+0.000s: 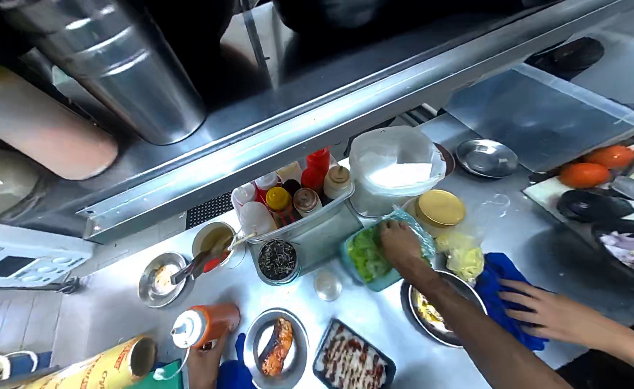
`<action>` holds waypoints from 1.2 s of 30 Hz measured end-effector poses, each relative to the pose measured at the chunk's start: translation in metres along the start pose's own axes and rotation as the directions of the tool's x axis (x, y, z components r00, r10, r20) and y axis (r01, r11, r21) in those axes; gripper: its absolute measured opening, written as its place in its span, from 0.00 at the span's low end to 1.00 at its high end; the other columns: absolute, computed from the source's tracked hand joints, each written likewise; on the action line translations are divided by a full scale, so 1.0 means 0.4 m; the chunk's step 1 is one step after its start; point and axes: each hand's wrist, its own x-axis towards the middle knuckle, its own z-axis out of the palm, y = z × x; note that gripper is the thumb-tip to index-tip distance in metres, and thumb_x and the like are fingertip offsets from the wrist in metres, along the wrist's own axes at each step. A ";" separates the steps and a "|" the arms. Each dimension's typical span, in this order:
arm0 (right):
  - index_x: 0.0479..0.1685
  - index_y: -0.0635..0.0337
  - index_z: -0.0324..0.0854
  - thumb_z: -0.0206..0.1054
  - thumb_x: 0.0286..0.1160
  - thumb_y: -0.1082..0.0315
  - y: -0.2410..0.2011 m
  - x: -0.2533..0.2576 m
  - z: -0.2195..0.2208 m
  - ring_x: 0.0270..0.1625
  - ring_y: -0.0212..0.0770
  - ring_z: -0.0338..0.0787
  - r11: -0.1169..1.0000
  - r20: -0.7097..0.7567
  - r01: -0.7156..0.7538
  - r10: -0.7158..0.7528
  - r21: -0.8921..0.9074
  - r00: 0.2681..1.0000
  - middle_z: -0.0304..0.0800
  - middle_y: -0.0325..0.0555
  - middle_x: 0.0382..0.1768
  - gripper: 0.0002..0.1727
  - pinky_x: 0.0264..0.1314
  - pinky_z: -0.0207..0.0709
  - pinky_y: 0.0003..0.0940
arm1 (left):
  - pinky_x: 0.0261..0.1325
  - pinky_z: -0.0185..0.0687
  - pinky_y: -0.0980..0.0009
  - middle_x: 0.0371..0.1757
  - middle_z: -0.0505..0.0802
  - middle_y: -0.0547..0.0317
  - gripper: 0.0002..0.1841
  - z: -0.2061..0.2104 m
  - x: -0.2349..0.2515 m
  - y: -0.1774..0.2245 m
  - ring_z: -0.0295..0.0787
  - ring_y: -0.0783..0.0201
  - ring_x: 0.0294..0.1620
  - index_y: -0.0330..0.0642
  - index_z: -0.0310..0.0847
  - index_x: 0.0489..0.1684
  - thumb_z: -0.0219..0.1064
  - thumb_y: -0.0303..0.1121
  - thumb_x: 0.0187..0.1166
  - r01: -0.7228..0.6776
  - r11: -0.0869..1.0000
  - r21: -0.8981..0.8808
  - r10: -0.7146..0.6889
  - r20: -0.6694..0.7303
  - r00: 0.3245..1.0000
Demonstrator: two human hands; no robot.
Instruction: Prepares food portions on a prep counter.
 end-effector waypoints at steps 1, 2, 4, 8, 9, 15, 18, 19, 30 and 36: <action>0.60 0.64 0.86 0.80 0.61 0.69 0.002 -0.010 -0.019 0.72 0.71 0.79 1.000 -0.004 0.008 -0.008 0.019 1.000 0.85 0.65 0.64 0.24 0.60 0.80 0.69 | 0.65 0.87 0.61 0.62 0.90 0.40 0.42 -0.008 -0.013 0.005 0.89 0.57 0.63 0.25 0.73 0.69 0.90 0.27 0.50 0.035 0.999 -0.009 -0.035 0.001 0.999; 0.58 0.60 0.88 0.79 0.63 0.69 0.007 -0.023 -0.037 0.71 0.69 0.81 0.999 -0.015 0.034 -0.033 0.034 0.999 0.86 0.62 0.64 0.21 0.60 0.80 0.68 | 0.70 0.85 0.58 0.69 0.85 0.35 0.44 -0.017 -0.032 0.013 0.85 0.52 0.70 0.25 0.69 0.74 0.89 0.26 0.53 0.080 0.997 -0.019 -0.081 -0.005 0.997; 0.63 0.51 0.89 0.76 0.70 0.68 0.030 -0.052 -0.059 0.68 0.64 0.85 0.991 -0.044 0.133 -0.132 0.029 0.990 0.89 0.56 0.63 0.19 0.59 0.83 0.65 | 0.74 0.80 0.51 0.80 0.73 0.27 0.49 -0.034 -0.085 0.021 0.75 0.42 0.79 0.25 0.57 0.83 0.86 0.26 0.59 0.141 0.990 -0.018 -0.141 -0.030 0.989; 0.67 0.47 0.88 0.76 0.70 0.70 0.116 -0.087 -0.050 0.60 0.61 0.88 0.946 -0.108 0.323 -0.319 0.022 0.941 0.90 0.53 0.56 0.23 0.54 0.86 0.60 | 0.74 0.79 0.53 0.79 0.71 0.21 0.46 -0.037 -0.212 0.031 0.75 0.40 0.76 0.22 0.53 0.85 0.79 0.30 0.69 0.078 0.994 0.072 -0.074 -0.064 0.995; 0.63 0.47 0.90 0.76 0.70 0.70 0.143 -0.087 -0.038 0.60 0.59 0.88 0.931 -0.136 0.364 -0.357 0.031 0.924 0.91 0.51 0.55 0.20 0.56 0.86 0.59 | 0.75 0.78 0.54 0.79 0.72 0.22 0.44 -0.029 -0.241 0.045 0.75 0.41 0.77 0.22 0.54 0.85 0.78 0.31 0.71 0.051 0.993 0.104 -0.043 -0.077 0.996; 0.45 0.47 0.93 0.70 0.72 0.70 0.182 -0.148 -0.071 0.58 0.54 0.84 0.766 -0.488 0.633 -0.514 0.109 0.706 0.89 0.42 0.48 0.09 0.59 0.76 0.58 | 0.76 0.79 0.58 0.74 0.80 0.35 0.32 0.070 -0.307 0.267 0.78 0.53 0.76 0.22 0.69 0.74 0.77 0.28 0.72 -0.219 0.976 -0.006 0.219 0.006 0.976; 0.45 0.44 0.93 0.68 0.74 0.66 0.142 -0.199 -0.142 0.71 0.60 0.78 0.732 -0.561 0.680 -0.551 0.031 0.618 0.85 0.44 0.66 0.09 0.66 0.71 0.65 | 0.71 0.87 0.56 0.73 0.84 0.40 0.31 0.188 -0.299 0.406 0.84 0.52 0.72 0.27 0.78 0.69 0.82 0.31 0.67 -0.327 0.920 -0.216 0.370 0.210 0.905; 0.44 0.43 0.93 0.67 0.75 0.65 0.126 -0.217 -0.168 0.74 0.61 0.76 0.716 -0.576 0.698 -0.570 0.001 0.586 0.84 0.44 0.69 0.09 0.67 0.71 0.66 | 0.74 0.86 0.54 0.75 0.84 0.42 0.32 0.236 -0.295 0.455 0.83 0.52 0.75 0.30 0.79 0.70 0.83 0.36 0.67 -0.383 0.893 -0.237 0.440 0.284 0.852; 0.66 0.46 0.88 0.68 0.83 0.58 0.046 -0.339 -0.140 0.73 0.45 0.84 0.585 -0.715 0.678 -0.225 0.445 0.662 0.83 0.46 0.73 0.16 0.73 0.83 0.45 | 0.64 0.89 0.55 0.64 0.91 0.41 0.22 0.583 -0.238 0.610 0.91 0.52 0.63 0.29 0.73 0.75 0.63 0.23 0.82 0.414 0.757 -0.506 0.104 0.719 0.687; 0.76 0.53 0.80 0.62 0.85 0.42 0.022 -0.406 -0.036 0.62 0.37 0.91 0.520 -0.321 0.367 -0.180 0.771 0.930 0.91 0.43 0.63 0.31 0.68 0.86 0.41 | 0.71 0.83 0.55 0.69 0.88 0.40 0.19 0.520 -0.286 0.605 0.88 0.51 0.68 0.27 0.72 0.74 0.54 0.30 0.92 0.694 0.528 -0.490 0.062 0.837 0.544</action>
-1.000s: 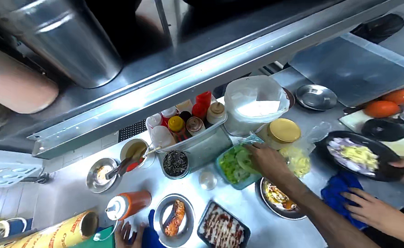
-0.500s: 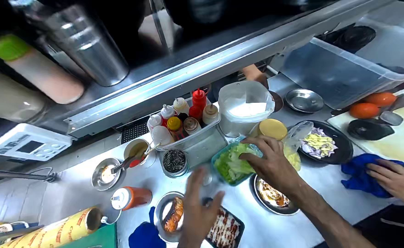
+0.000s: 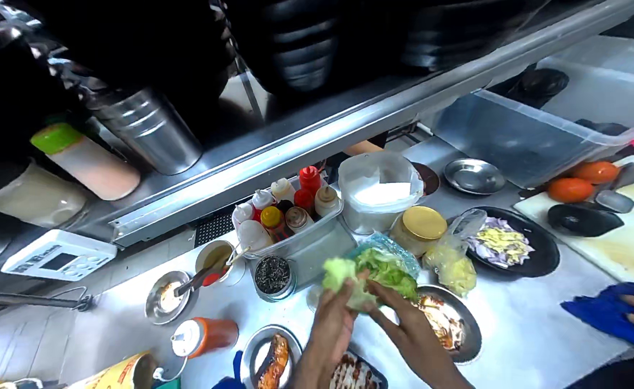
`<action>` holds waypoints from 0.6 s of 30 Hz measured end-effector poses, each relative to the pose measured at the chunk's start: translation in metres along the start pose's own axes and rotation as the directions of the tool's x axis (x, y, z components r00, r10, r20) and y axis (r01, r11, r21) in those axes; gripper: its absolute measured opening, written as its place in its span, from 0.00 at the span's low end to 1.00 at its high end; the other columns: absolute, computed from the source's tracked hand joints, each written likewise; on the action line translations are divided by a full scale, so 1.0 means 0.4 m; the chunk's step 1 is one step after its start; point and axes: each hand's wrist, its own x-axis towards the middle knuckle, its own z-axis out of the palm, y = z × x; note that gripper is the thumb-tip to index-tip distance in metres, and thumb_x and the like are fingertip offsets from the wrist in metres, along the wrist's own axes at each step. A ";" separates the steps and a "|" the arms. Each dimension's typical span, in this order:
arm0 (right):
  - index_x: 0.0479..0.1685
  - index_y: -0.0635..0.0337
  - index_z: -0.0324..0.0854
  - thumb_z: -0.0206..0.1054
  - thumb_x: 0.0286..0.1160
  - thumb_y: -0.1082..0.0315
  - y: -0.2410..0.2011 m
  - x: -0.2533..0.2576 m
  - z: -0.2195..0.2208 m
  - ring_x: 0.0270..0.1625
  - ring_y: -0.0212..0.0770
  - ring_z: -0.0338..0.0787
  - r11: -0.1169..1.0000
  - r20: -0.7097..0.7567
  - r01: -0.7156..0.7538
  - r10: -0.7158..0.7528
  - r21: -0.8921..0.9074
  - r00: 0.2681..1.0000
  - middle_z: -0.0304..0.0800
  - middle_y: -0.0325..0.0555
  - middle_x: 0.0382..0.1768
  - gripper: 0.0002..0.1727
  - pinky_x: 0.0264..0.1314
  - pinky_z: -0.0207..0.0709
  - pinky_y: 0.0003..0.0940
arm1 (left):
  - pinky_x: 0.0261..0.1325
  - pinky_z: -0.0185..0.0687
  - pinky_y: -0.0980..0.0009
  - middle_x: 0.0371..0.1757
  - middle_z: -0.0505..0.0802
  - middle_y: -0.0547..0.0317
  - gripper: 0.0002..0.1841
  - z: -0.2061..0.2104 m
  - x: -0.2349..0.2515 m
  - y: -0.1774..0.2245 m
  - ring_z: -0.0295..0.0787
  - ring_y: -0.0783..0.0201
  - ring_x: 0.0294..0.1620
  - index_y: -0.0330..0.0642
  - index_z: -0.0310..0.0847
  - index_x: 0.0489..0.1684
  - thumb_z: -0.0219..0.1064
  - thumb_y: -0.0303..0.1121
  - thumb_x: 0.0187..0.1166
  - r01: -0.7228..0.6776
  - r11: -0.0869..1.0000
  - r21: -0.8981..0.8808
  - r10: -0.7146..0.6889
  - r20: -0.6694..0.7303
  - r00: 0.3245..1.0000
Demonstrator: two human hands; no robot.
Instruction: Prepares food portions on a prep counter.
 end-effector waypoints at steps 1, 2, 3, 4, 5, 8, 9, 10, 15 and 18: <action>0.76 0.54 0.81 0.62 0.84 0.40 -0.004 -0.005 0.008 0.58 0.36 0.93 0.999 0.037 -0.031 0.031 0.011 0.999 0.92 0.44 0.59 0.32 0.63 0.89 0.39 | 0.71 0.84 0.56 0.66 0.89 0.42 0.18 0.001 -0.010 -0.006 0.88 0.54 0.65 0.27 0.72 0.71 0.57 0.29 0.89 -0.018 0.999 0.047 0.017 0.008 1.000; 0.69 0.55 0.84 0.63 0.83 0.41 -0.007 -0.008 0.013 0.49 0.35 0.94 0.998 0.061 -0.053 0.051 0.027 0.997 0.93 0.43 0.52 0.30 0.54 0.91 0.37 | 0.72 0.83 0.57 0.65 0.89 0.43 0.17 0.000 -0.018 -0.012 0.88 0.56 0.65 0.26 0.74 0.68 0.60 0.29 0.88 -0.044 0.994 0.105 0.042 0.024 0.999; 0.56 0.56 0.88 0.63 0.84 0.41 -0.007 -0.009 0.017 0.39 0.34 0.91 0.999 0.075 -0.045 0.043 0.025 0.996 0.92 0.41 0.42 0.26 0.43 0.89 0.34 | 0.74 0.81 0.57 0.66 0.90 0.43 0.17 -0.005 -0.025 -0.014 0.87 0.57 0.67 0.26 0.75 0.68 0.61 0.29 0.87 -0.072 0.982 0.172 0.064 0.049 0.997; 0.46 0.57 0.88 0.63 0.85 0.43 -0.008 -0.007 0.020 0.32 0.34 0.86 0.999 0.100 -0.020 0.017 0.027 0.995 0.88 0.42 0.36 0.24 0.36 0.83 0.33 | 0.74 0.81 0.57 0.66 0.90 0.43 0.17 -0.012 -0.030 -0.014 0.87 0.57 0.67 0.25 0.77 0.66 0.63 0.30 0.87 -0.096 0.967 0.237 0.083 0.063 0.995; 0.39 0.57 0.87 0.62 0.86 0.45 -0.009 -0.005 0.020 0.30 0.34 0.81 1.000 0.135 0.008 -0.011 0.024 0.991 0.84 0.42 0.34 0.23 0.34 0.79 0.32 | 0.73 0.82 0.58 0.63 0.91 0.44 0.15 -0.018 -0.035 -0.011 0.89 0.58 0.65 0.26 0.79 0.62 0.64 0.30 0.86 -0.114 0.950 0.290 0.101 0.059 0.993; 0.38 0.57 0.89 0.62 0.87 0.47 -0.020 -0.004 0.010 0.39 0.35 0.85 0.998 0.263 0.062 -0.066 0.021 0.962 0.87 0.45 0.42 0.23 0.43 0.83 0.32 | 0.69 0.86 0.55 0.59 0.93 0.41 0.15 -0.047 -0.061 0.016 0.92 0.53 0.61 0.25 0.82 0.63 0.68 0.24 0.81 -0.193 0.905 0.379 0.174 0.085 0.981; 0.39 0.58 0.89 0.61 0.88 0.47 -0.026 -0.007 0.007 0.42 0.37 0.86 0.998 0.309 0.065 -0.063 0.004 0.949 0.86 0.47 0.43 0.23 0.47 0.83 0.34 | 0.67 0.88 0.55 0.58 0.94 0.41 0.17 -0.062 -0.071 0.024 0.92 0.52 0.60 0.26 0.82 0.64 0.70 0.24 0.79 -0.215 0.878 0.428 0.191 0.098 0.977; 0.39 0.58 0.88 0.60 0.88 0.47 -0.031 -0.013 0.006 0.43 0.40 0.86 0.998 0.353 0.064 -0.051 -0.025 0.934 0.85 0.48 0.43 0.24 0.48 0.83 0.37 | 0.66 0.89 0.54 0.58 0.94 0.41 0.19 -0.079 -0.083 0.031 0.93 0.50 0.59 0.27 0.82 0.64 0.73 0.25 0.76 -0.224 0.848 0.480 0.198 0.105 0.974; 0.43 0.63 0.83 0.54 0.92 0.53 -0.050 -0.043 0.030 0.34 0.44 0.87 0.994 0.588 -0.095 0.107 -0.051 0.802 0.86 0.50 0.33 0.22 0.44 0.83 0.45 | 0.60 0.94 0.57 0.55 0.96 0.46 0.24 -0.138 -0.133 0.035 0.96 0.53 0.54 0.31 0.84 0.60 0.83 0.27 0.65 -0.178 0.729 0.661 0.156 0.093 0.983; 0.49 0.61 0.85 0.53 0.92 0.51 -0.038 -0.063 0.056 0.35 0.43 0.89 0.992 0.653 -0.125 0.115 -0.031 0.749 0.89 0.48 0.33 0.23 0.47 0.83 0.45 | 0.58 0.94 0.61 0.49 0.97 0.54 0.22 -0.156 -0.145 0.023 0.96 0.60 0.51 0.37 0.89 0.54 0.86 0.34 0.62 -0.128 0.641 0.757 0.177 0.017 0.984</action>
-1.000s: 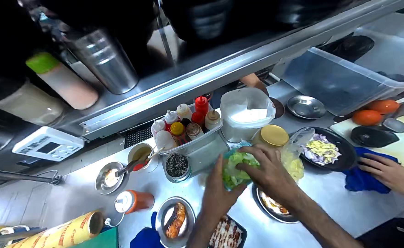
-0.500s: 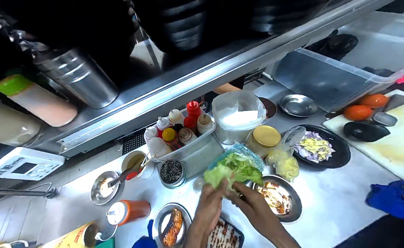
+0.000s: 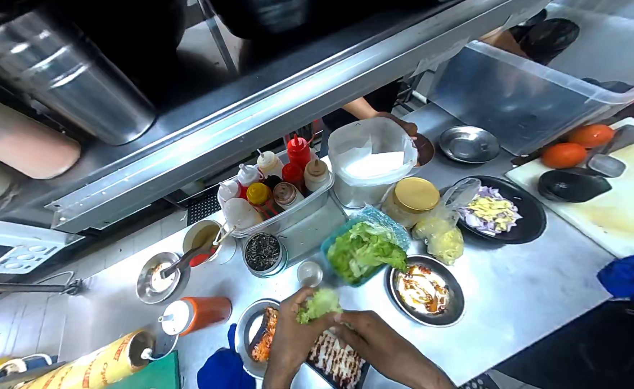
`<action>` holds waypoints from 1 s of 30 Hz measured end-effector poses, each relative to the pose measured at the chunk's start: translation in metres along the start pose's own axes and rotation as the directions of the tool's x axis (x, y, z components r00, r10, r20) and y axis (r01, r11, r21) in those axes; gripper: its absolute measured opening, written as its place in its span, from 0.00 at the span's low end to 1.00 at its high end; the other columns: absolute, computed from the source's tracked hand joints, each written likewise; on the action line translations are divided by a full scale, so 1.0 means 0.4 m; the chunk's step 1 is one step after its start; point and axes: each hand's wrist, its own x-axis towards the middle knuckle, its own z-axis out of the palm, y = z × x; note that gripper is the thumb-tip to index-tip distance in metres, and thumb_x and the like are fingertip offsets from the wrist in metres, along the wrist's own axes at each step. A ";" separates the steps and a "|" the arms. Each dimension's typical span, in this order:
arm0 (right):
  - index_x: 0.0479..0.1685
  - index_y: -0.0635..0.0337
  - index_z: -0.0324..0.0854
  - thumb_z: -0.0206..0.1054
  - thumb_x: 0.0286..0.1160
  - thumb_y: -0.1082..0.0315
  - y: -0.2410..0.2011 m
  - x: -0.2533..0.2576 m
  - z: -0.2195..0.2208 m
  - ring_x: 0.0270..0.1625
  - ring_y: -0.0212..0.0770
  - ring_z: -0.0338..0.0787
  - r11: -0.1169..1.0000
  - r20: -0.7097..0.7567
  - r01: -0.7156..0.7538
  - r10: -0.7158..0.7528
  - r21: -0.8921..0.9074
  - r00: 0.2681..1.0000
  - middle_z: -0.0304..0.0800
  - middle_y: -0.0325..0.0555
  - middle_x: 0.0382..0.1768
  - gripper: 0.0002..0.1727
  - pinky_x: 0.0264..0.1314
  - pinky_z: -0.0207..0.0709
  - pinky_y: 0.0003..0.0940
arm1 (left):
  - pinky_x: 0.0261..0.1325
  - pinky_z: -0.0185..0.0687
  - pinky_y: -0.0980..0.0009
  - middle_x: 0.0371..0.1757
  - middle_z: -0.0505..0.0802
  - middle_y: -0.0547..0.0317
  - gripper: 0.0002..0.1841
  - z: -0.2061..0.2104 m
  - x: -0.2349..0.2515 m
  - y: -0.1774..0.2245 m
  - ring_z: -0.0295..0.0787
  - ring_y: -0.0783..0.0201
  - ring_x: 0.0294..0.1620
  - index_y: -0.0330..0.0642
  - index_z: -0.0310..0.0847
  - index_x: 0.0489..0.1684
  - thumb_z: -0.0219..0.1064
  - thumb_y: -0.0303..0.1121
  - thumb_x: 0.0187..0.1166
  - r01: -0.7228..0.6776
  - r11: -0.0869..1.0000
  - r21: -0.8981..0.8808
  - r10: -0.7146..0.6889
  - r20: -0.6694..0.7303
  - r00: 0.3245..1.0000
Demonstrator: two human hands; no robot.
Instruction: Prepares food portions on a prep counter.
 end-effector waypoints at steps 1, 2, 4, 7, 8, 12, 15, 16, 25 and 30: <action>0.49 0.61 0.85 0.53 0.92 0.48 0.009 0.000 0.009 0.36 0.43 0.89 1.000 0.008 0.021 -0.021 0.010 1.000 0.89 0.48 0.33 0.25 0.47 0.83 0.45 | 0.58 0.94 0.61 0.48 0.98 0.53 0.21 0.002 -0.005 -0.005 0.96 0.59 0.51 0.37 0.90 0.52 0.86 0.33 0.62 0.017 1.000 -0.024 -0.018 -0.039 0.999; 0.44 0.61 0.84 0.53 0.92 0.48 0.018 0.000 0.018 0.34 0.42 0.87 0.998 -0.004 0.051 -0.051 0.027 0.999 0.87 0.47 0.31 0.25 0.44 0.81 0.44 | 0.59 0.94 0.58 0.48 0.97 0.49 0.20 0.006 -0.010 -0.008 0.96 0.55 0.51 0.33 0.89 0.51 0.86 0.30 0.62 0.046 0.992 -0.114 -0.055 -0.081 0.995; 0.38 0.60 0.84 0.55 0.92 0.51 0.030 0.000 0.035 0.32 0.38 0.84 0.977 -0.124 0.206 -0.198 0.054 0.972 0.85 0.45 0.29 0.23 0.38 0.80 0.37 | 0.58 0.93 0.52 0.51 0.95 0.36 0.21 0.019 -0.023 0.001 0.96 0.47 0.53 0.23 0.84 0.54 0.83 0.20 0.62 0.127 0.877 -0.463 -0.217 -0.146 0.965; 0.52 0.56 0.88 0.56 0.92 0.62 0.014 -0.004 0.039 0.41 0.35 0.89 0.844 -0.346 0.536 -0.511 -0.027 0.787 0.88 0.46 0.40 0.14 0.45 0.87 0.30 | 0.45 0.95 0.65 0.54 0.95 0.40 0.23 0.018 -0.036 0.014 0.97 0.55 0.47 0.32 0.78 0.59 0.80 0.19 0.65 0.139 0.540 -0.830 -0.411 -0.116 0.904; 0.55 0.53 0.87 0.54 0.93 0.63 0.001 -0.013 0.026 0.45 0.33 0.90 0.804 -0.419 0.587 -0.567 -0.095 0.709 0.89 0.44 0.44 0.14 0.49 0.88 0.28 | 0.40 0.95 0.69 0.55 0.95 0.43 0.21 0.012 -0.038 0.012 0.98 0.59 0.44 0.35 0.79 0.58 0.79 0.20 0.67 0.102 0.458 -0.883 -0.435 -0.122 0.892; 0.53 0.54 0.82 0.56 0.90 0.66 -0.046 -0.026 -0.163 0.50 0.36 0.90 0.799 -0.762 0.297 -0.594 -0.523 0.258 0.90 0.44 0.47 0.10 0.54 0.86 0.33 | 0.43 0.95 0.66 0.59 0.93 0.41 0.24 -0.042 -0.033 0.003 0.97 0.56 0.51 0.33 0.76 0.61 0.79 0.18 0.65 -0.008 0.519 -0.854 -0.397 -0.249 0.883; 0.71 0.72 0.78 0.55 0.89 0.71 -0.056 0.067 -0.386 0.53 0.52 0.86 0.828 -0.820 0.055 -0.560 -0.557 0.120 0.82 0.65 0.55 0.19 0.57 0.83 0.46 | 0.57 0.93 0.54 0.62 0.90 0.31 0.31 -0.061 -0.034 0.000 0.92 0.45 0.60 0.25 0.73 0.64 0.80 0.12 0.58 -0.008 0.595 -0.803 -0.315 -0.242 0.918; 0.76 0.71 0.76 0.56 0.88 0.72 -0.037 0.114 -0.446 0.59 0.57 0.85 0.826 -0.816 -0.006 -0.555 -0.563 0.165 0.81 0.69 0.60 0.21 0.62 0.82 0.50 | 0.60 0.91 0.51 0.63 0.89 0.29 0.32 -0.062 -0.037 0.001 0.91 0.42 0.63 0.24 0.71 0.65 0.79 0.11 0.58 -0.005 0.602 -0.798 -0.292 -0.226 0.929; 0.43 0.54 0.94 0.69 0.76 0.73 0.101 0.194 -0.350 0.44 0.42 0.94 0.848 -0.211 0.173 -0.313 -0.502 0.926 0.95 0.42 0.41 0.08 0.54 0.89 0.50 | 0.59 0.91 0.47 0.61 0.89 0.26 0.22 -0.127 -0.151 -0.034 0.92 0.37 0.59 0.26 0.69 0.69 0.67 0.17 0.78 0.001 0.612 -0.791 -0.348 -0.268 0.898; 0.70 0.54 0.85 0.83 0.61 0.62 0.176 0.261 -0.216 0.72 0.59 0.82 0.769 0.144 0.084 0.010 -0.634 0.990 0.87 0.55 0.65 0.31 0.77 0.73 0.61 | 0.62 0.90 0.47 0.62 0.89 0.26 0.24 -0.084 -0.144 -0.045 0.92 0.37 0.60 0.25 0.68 0.71 0.68 0.18 0.77 0.083 0.619 -0.781 -0.388 -0.212 0.897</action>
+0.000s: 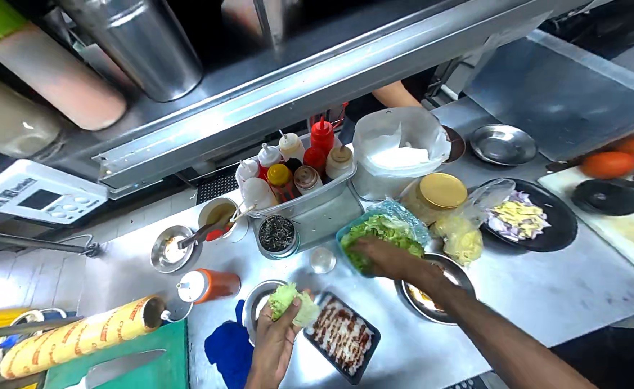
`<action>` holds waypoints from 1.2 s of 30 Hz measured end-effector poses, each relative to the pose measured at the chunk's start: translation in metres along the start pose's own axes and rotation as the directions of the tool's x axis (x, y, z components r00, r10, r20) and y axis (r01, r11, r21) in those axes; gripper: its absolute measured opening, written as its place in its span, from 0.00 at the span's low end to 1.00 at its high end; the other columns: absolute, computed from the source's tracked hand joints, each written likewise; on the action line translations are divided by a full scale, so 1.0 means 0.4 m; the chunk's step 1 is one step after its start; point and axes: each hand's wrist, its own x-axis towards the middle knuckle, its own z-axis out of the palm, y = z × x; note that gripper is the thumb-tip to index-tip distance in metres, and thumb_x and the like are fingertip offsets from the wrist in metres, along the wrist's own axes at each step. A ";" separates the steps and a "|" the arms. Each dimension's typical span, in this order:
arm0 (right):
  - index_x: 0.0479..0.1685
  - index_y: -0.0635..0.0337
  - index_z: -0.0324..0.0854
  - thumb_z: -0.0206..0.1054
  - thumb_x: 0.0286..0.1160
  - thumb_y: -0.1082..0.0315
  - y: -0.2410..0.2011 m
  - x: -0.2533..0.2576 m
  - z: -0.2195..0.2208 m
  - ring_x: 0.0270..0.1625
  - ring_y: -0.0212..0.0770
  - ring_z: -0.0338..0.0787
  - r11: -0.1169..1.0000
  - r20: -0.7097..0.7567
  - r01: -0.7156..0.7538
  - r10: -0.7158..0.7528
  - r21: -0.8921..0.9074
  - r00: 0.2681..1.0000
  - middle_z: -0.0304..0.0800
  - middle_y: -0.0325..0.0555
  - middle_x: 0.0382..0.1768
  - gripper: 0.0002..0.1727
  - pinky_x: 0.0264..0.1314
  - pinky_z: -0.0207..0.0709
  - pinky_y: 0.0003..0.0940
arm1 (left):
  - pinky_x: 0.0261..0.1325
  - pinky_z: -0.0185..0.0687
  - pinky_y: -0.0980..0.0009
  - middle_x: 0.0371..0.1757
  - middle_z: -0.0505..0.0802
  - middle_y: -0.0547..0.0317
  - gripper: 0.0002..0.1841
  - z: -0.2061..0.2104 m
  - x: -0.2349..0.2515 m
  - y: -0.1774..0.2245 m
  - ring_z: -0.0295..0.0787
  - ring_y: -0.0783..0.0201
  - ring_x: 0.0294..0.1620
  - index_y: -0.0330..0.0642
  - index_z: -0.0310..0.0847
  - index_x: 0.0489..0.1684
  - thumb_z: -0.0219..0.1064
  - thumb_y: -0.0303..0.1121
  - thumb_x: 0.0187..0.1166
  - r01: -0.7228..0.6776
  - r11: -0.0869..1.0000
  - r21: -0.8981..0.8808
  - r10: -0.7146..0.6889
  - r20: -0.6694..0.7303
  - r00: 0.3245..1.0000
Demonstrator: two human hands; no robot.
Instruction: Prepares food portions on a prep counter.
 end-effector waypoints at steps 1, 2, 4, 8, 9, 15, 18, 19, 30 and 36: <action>0.72 0.52 0.83 0.84 0.58 0.61 -0.005 0.017 0.019 0.75 0.61 0.79 0.997 0.007 -0.043 0.044 -0.063 0.999 0.85 0.55 0.68 0.34 0.78 0.71 0.62 | 0.62 0.90 0.46 0.62 0.89 0.26 0.24 0.011 0.002 -0.006 0.92 0.37 0.60 0.25 0.68 0.71 0.69 0.18 0.77 0.007 1.000 0.002 -0.007 0.009 1.000; 0.71 0.49 0.84 0.83 0.59 0.61 -0.004 0.028 0.032 0.75 0.62 0.79 0.991 0.007 -0.062 0.064 -0.116 0.998 0.86 0.55 0.67 0.32 0.77 0.71 0.63 | 0.62 0.90 0.46 0.63 0.89 0.26 0.25 0.021 0.004 -0.011 0.91 0.37 0.61 0.25 0.67 0.72 0.69 0.18 0.76 0.014 1.000 0.009 -0.014 0.022 1.000; 0.60 0.46 0.91 0.77 0.66 0.67 0.009 0.030 0.034 0.68 0.59 0.85 0.991 -0.070 -0.012 0.003 -0.131 0.998 0.92 0.50 0.58 0.20 0.73 0.75 0.61 | 0.63 0.89 0.44 0.64 0.88 0.26 0.27 0.036 0.008 -0.014 0.91 0.35 0.62 0.25 0.65 0.73 0.70 0.17 0.76 0.026 0.999 0.035 -0.028 0.041 0.999; 0.54 0.54 0.95 0.73 0.69 0.77 0.038 -0.048 -0.049 0.68 0.50 0.86 0.935 -0.384 0.181 -0.053 0.304 0.922 0.93 0.46 0.60 0.16 0.76 0.72 0.57 | 0.63 0.90 0.46 0.63 0.89 0.27 0.24 0.029 0.006 0.004 0.91 0.37 0.62 0.24 0.67 0.72 0.69 0.18 0.77 -0.005 0.998 0.056 0.002 0.062 0.998; 0.58 0.56 0.92 0.72 0.73 0.74 0.036 -0.080 -0.079 0.68 0.44 0.86 0.868 -0.381 0.158 0.038 0.470 0.924 0.92 0.44 0.62 0.16 0.76 0.75 0.50 | 0.63 0.90 0.46 0.63 0.89 0.27 0.24 0.022 0.005 0.008 0.91 0.36 0.62 0.24 0.68 0.72 0.69 0.18 0.77 -0.010 0.999 0.046 0.008 0.061 0.998; 0.81 0.48 0.75 0.62 0.82 0.76 0.075 -0.167 -0.127 0.45 0.39 0.90 0.263 -0.166 0.055 0.421 0.963 0.892 0.92 0.49 0.52 0.27 0.49 0.86 0.36 | 0.65 0.88 0.45 0.63 0.88 0.25 0.22 0.027 0.022 -0.003 0.91 0.36 0.62 0.24 0.68 0.71 0.66 0.19 0.80 0.029 0.999 0.024 -0.032 0.112 0.993; 0.84 0.51 0.69 0.66 0.81 0.72 0.083 -0.158 -0.100 0.52 0.46 0.92 0.386 -0.232 -0.019 0.592 0.922 0.772 0.90 0.52 0.61 0.30 0.55 0.86 0.44 | 0.66 0.87 0.44 0.64 0.88 0.26 0.22 0.056 0.048 -0.014 0.90 0.35 0.63 0.25 0.66 0.74 0.62 0.20 0.83 0.060 0.997 0.050 -0.067 0.141 0.988; 0.82 0.54 0.71 0.68 0.82 0.68 0.071 -0.159 -0.100 0.52 0.47 0.92 0.461 -0.275 -0.074 0.643 0.884 0.715 0.91 0.52 0.58 0.28 0.56 0.86 0.48 | 0.66 0.88 0.44 0.65 0.88 0.26 0.22 0.065 0.058 -0.018 0.90 0.36 0.63 0.25 0.65 0.75 0.61 0.21 0.85 0.061 0.996 0.058 -0.068 0.130 0.989; 0.61 0.60 0.88 0.82 0.63 0.51 -0.085 -0.033 0.017 0.72 0.72 0.75 0.791 -0.407 -0.600 0.590 0.118 0.697 0.83 0.66 0.65 0.29 0.69 0.67 0.72 | 0.61 0.90 0.48 0.60 0.90 0.29 0.21 0.141 0.114 -0.048 0.92 0.40 0.58 0.23 0.71 0.70 0.67 0.20 0.80 0.055 0.994 0.100 -0.064 0.088 0.994; 0.53 0.68 0.88 0.67 0.83 0.68 -0.038 -0.117 -0.025 0.59 0.60 0.88 0.792 -0.529 -0.147 0.521 0.593 0.670 0.90 0.62 0.55 0.12 0.65 0.78 0.66 | 0.60 0.91 0.49 0.58 0.91 0.29 0.19 0.147 0.128 -0.020 0.93 0.40 0.58 0.24 0.67 0.72 0.60 0.21 0.86 0.018 0.997 0.070 -0.017 -0.009 1.000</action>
